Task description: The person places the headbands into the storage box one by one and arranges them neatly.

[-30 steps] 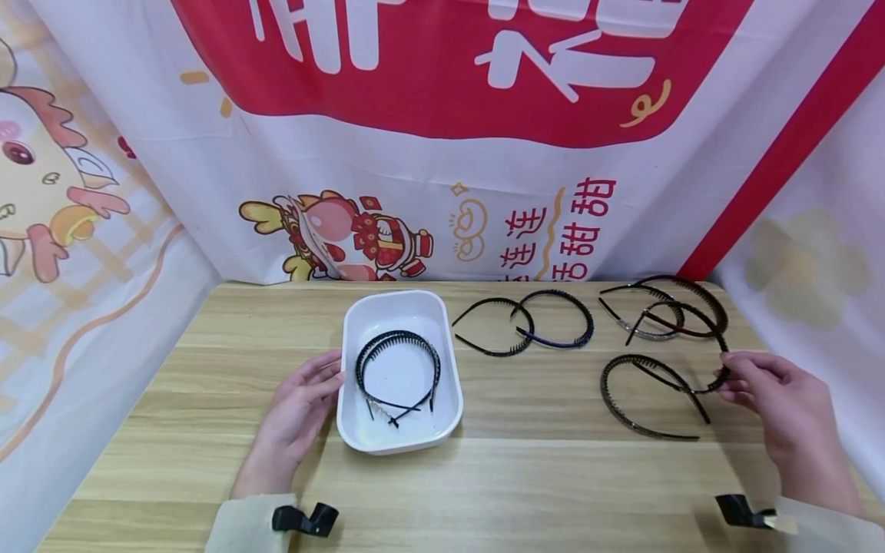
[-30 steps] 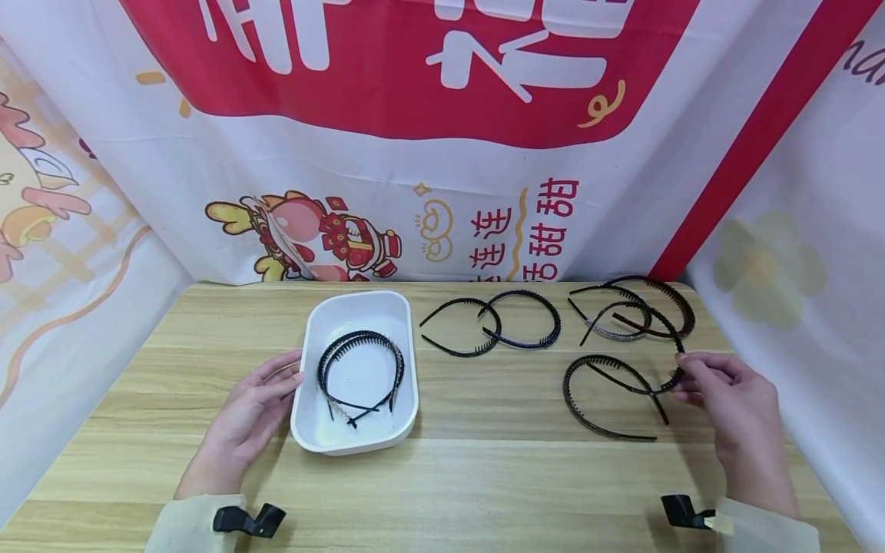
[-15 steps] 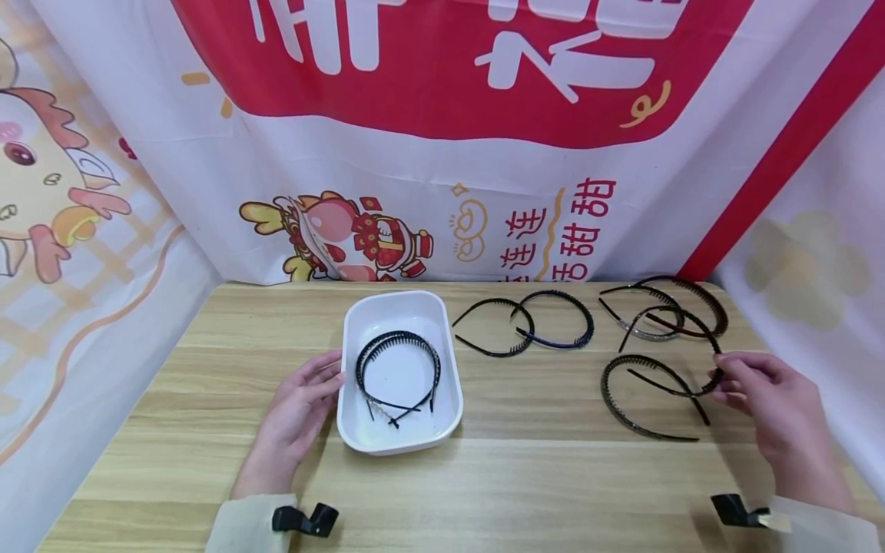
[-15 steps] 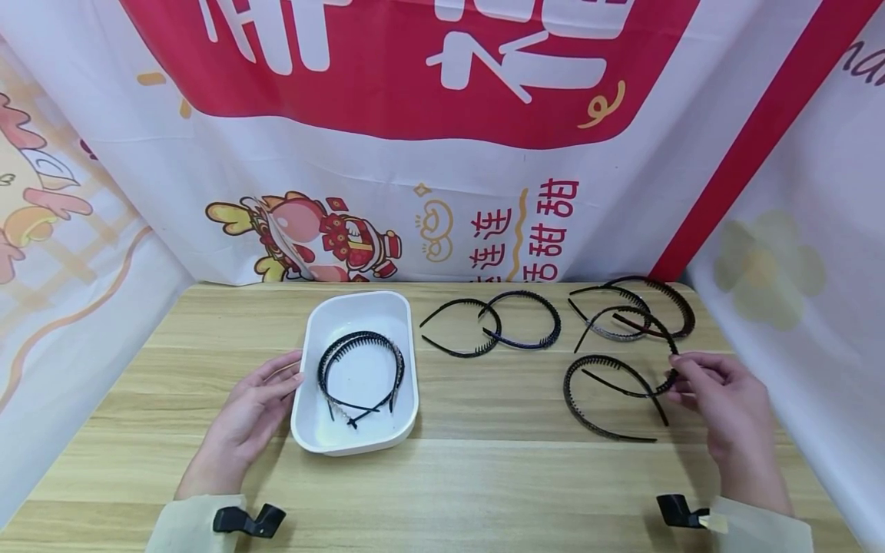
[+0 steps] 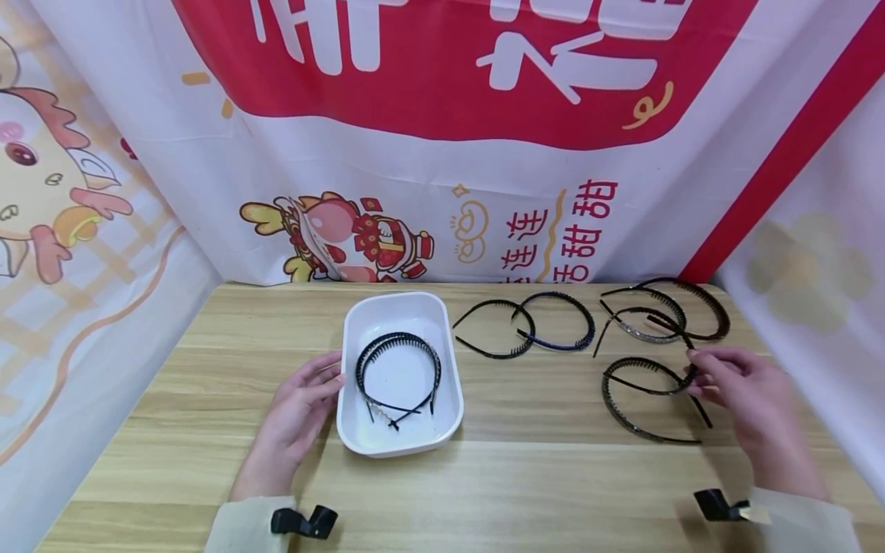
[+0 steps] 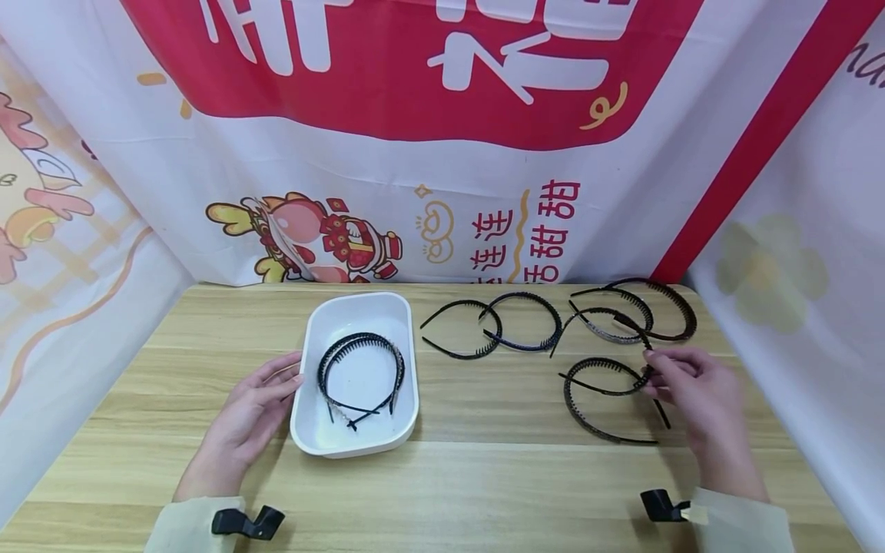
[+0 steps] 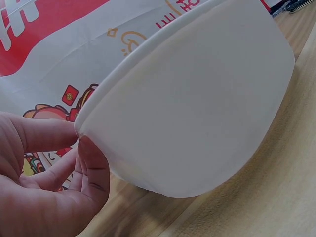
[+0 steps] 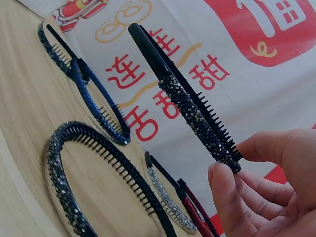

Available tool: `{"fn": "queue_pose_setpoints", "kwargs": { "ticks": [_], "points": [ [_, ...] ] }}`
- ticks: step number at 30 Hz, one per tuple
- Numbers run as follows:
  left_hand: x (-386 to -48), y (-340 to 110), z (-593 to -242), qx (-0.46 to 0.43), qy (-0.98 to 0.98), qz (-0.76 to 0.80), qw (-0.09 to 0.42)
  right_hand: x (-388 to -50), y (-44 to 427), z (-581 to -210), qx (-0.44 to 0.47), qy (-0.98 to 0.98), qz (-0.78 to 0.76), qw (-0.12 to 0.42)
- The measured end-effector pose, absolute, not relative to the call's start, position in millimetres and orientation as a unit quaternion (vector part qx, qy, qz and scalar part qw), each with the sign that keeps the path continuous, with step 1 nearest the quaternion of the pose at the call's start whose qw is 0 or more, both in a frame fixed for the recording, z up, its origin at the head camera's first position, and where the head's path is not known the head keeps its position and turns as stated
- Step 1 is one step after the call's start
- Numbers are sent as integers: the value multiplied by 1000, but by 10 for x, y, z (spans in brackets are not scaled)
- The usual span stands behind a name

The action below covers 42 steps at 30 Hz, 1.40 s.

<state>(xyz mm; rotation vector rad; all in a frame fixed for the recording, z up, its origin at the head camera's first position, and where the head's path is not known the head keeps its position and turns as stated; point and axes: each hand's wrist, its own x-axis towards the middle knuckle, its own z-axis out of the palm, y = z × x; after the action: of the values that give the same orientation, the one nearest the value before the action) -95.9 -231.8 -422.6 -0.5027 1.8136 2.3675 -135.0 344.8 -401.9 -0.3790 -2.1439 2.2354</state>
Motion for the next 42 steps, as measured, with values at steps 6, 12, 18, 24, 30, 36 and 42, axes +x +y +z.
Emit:
{"fn": "queue_pose_setpoints", "kwargs": {
  "ticks": [6,12,18,24,30,36,42],
  "points": [
    [-958,-2322,-4224,-163,597,784,53,-1454,3297,-3977,-105,-730,675,0],
    [-959,-2316,-4232,-162,599,782,56,-1584,3054,-3915,-89,-782,616,-19],
    [-960,-2316,-4237,-157,599,784,55,-1701,2748,-3837,-74,-820,567,-34],
    [-957,-2321,-4234,-160,600,782,52,-1828,2447,-3785,-50,-814,577,-40],
    [-963,-2314,-4239,-159,596,786,54,-1888,2230,-3767,-47,-807,586,-62],
    [-961,-2315,-4234,-161,598,783,53,-1918,2070,-3740,-39,-809,582,-69],
    [-959,-2316,-4236,-161,599,783,55,-1945,1924,-3741,-39,-800,594,-79]
  ]
}}
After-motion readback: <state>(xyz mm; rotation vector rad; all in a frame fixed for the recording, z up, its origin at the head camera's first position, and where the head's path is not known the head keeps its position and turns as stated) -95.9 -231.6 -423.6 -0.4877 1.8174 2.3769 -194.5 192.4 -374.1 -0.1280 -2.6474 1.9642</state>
